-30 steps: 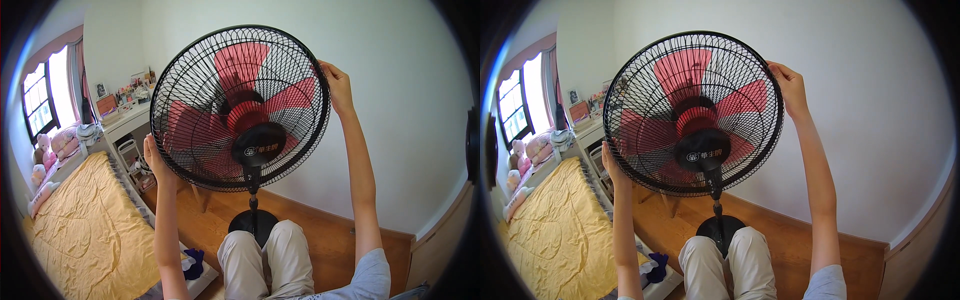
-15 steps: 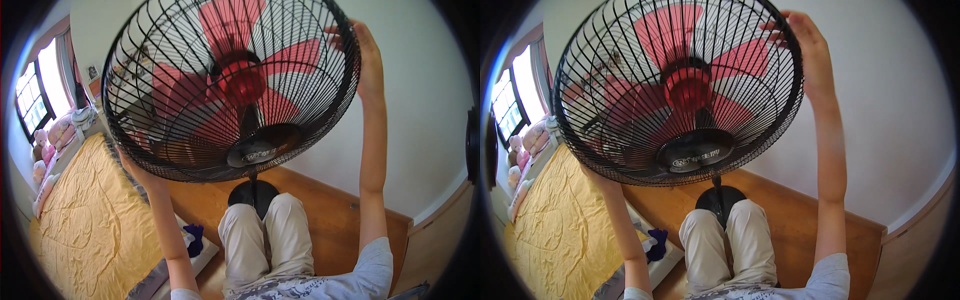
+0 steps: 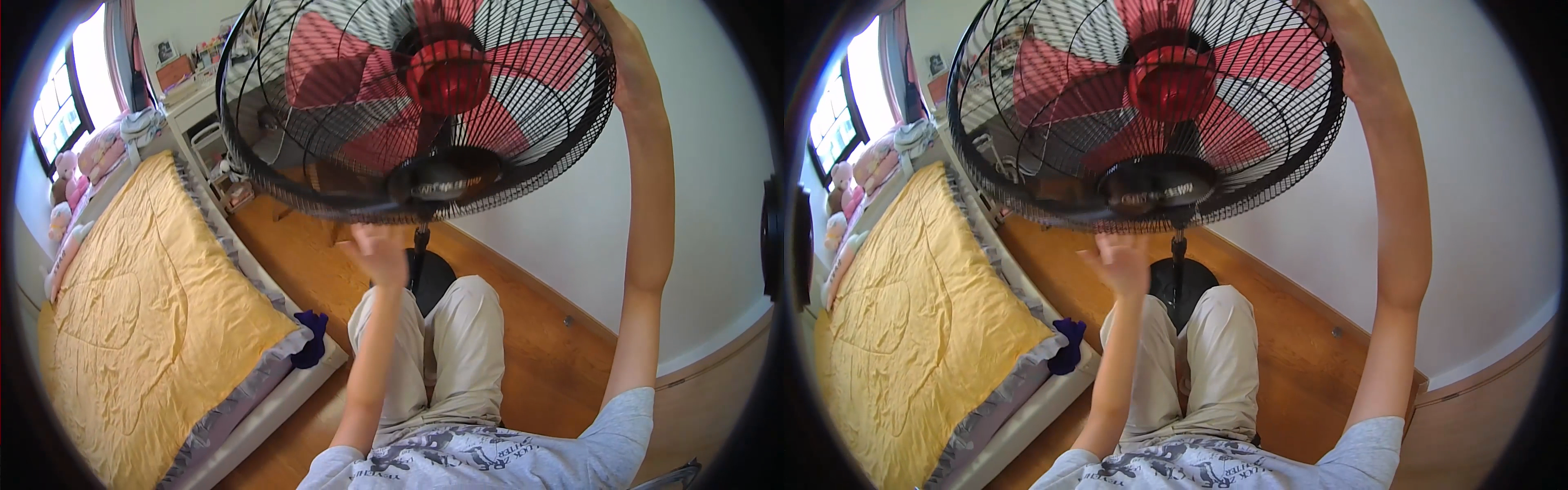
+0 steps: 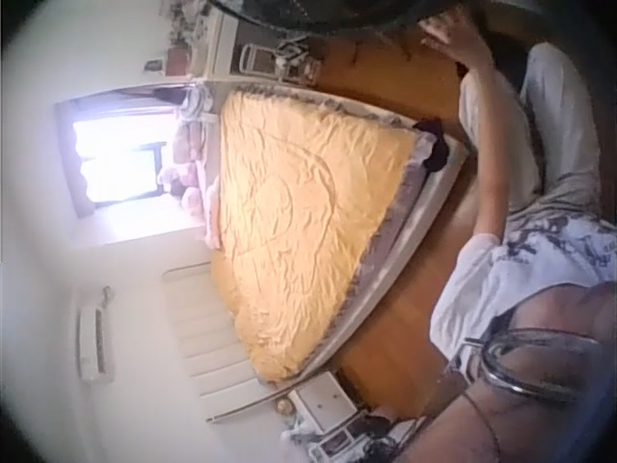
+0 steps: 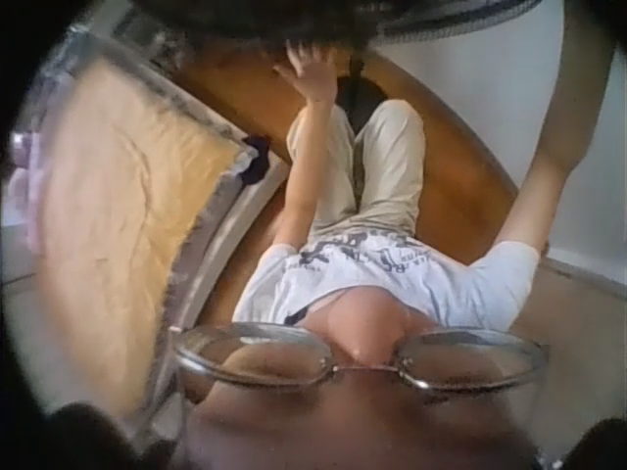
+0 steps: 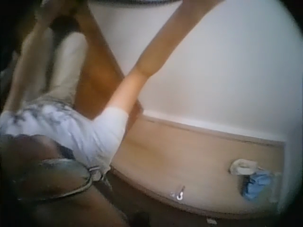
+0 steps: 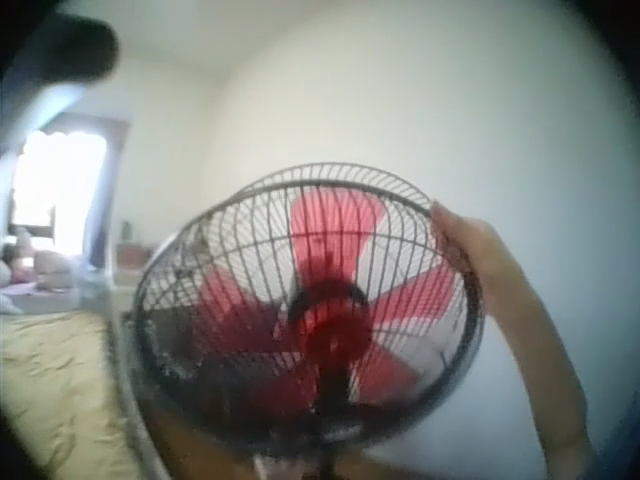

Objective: The person assembles a standing fan by tightening the blade cap by hand, fitting the front grill onto the fan, and securing the grill clamp with a screwdriver.

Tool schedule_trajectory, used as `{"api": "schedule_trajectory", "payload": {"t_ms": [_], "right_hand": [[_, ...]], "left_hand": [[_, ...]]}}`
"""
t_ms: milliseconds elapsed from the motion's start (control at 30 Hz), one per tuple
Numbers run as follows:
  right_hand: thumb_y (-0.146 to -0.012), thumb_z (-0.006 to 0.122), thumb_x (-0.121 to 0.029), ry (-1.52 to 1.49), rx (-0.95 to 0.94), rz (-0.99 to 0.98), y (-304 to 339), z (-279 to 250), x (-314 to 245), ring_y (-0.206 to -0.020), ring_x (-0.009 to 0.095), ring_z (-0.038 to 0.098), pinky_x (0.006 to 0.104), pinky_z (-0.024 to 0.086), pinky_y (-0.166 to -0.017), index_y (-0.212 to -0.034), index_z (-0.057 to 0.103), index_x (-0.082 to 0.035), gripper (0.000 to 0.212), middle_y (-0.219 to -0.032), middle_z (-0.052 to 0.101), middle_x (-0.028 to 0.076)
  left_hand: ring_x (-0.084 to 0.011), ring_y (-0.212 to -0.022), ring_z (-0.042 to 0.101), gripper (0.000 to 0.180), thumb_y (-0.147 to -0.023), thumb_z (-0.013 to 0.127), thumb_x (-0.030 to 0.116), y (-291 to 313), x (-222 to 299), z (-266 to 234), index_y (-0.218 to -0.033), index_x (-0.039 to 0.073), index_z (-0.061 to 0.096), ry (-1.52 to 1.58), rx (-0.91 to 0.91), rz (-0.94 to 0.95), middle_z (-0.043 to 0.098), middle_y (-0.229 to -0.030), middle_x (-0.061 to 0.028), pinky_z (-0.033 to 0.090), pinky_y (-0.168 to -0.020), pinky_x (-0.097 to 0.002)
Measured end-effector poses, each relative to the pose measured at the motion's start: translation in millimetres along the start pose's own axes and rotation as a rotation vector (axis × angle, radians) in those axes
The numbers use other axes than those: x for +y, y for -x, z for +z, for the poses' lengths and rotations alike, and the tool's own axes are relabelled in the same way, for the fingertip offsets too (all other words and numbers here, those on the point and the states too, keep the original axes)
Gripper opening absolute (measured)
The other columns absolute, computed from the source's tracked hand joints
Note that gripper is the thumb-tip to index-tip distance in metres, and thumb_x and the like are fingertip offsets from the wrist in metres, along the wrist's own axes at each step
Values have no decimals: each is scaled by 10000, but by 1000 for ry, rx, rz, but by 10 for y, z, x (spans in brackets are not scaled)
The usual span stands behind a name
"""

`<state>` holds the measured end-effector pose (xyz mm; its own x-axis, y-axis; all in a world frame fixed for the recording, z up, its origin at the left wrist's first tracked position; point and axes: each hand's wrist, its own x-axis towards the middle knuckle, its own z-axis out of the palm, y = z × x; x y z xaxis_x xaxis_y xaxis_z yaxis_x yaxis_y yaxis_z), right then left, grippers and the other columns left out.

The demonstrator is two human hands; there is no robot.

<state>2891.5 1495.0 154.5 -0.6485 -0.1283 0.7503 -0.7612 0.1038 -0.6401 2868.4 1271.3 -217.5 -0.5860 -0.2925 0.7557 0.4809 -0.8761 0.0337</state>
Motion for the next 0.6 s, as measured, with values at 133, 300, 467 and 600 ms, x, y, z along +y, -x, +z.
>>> {"api": "schedule_trajectory", "payload": {"t_ms": [133, 300, 467, 600], "right_hand": [[-809, 502, -382, -30, 44, -57, -16, -116, 252, -445, 43, 240, 219, 173, -416, -589, 464, -123, 342, -486, 293, -80], [-814, 502, -363, -70, 263, -168, 46, 165, 324, -466, 39, 342, 189, 237, -422, -618, 501, -112, 319, -521, 405, -61], [-832, 447, -400, -55, 73, -177, -16, -114, 487, -509, 58, 409, 192, 307, -470, -691, 521, -91, 347, -583, 471, -38], [-892, 287, -217, -176, 36, -226, -214, -591, 545, -941, 153, 495, 266, 347, -847, -1068, 490, -4, 342, -987, 546, 60]], "left_hand": [[-256, -1149, 323, 656, -796, 433, 486, -40, -800, 436, -1285, 157, 145, -291, 405, -184, 261, -1285, -72, 311, -928, -493], [-252, -1151, 323, 595, -836, 477, 239, -227, -944, 23, -1295, 197, 100, -388, 317, -145, 250, -1286, -55, 309, -932, -484], [-228, -1171, 292, 703, -798, 522, 362, -170, -821, 33, -1297, 206, 52, -416, 378, -77, 250, -1271, -52, 305, -930, -469], [-225, -1169, 289, 770, -753, 537, 437, -169, -848, 75, -1296, 194, 49, -513, 297, -47, 233, -1276, -54, 303, -937, -453]]}}
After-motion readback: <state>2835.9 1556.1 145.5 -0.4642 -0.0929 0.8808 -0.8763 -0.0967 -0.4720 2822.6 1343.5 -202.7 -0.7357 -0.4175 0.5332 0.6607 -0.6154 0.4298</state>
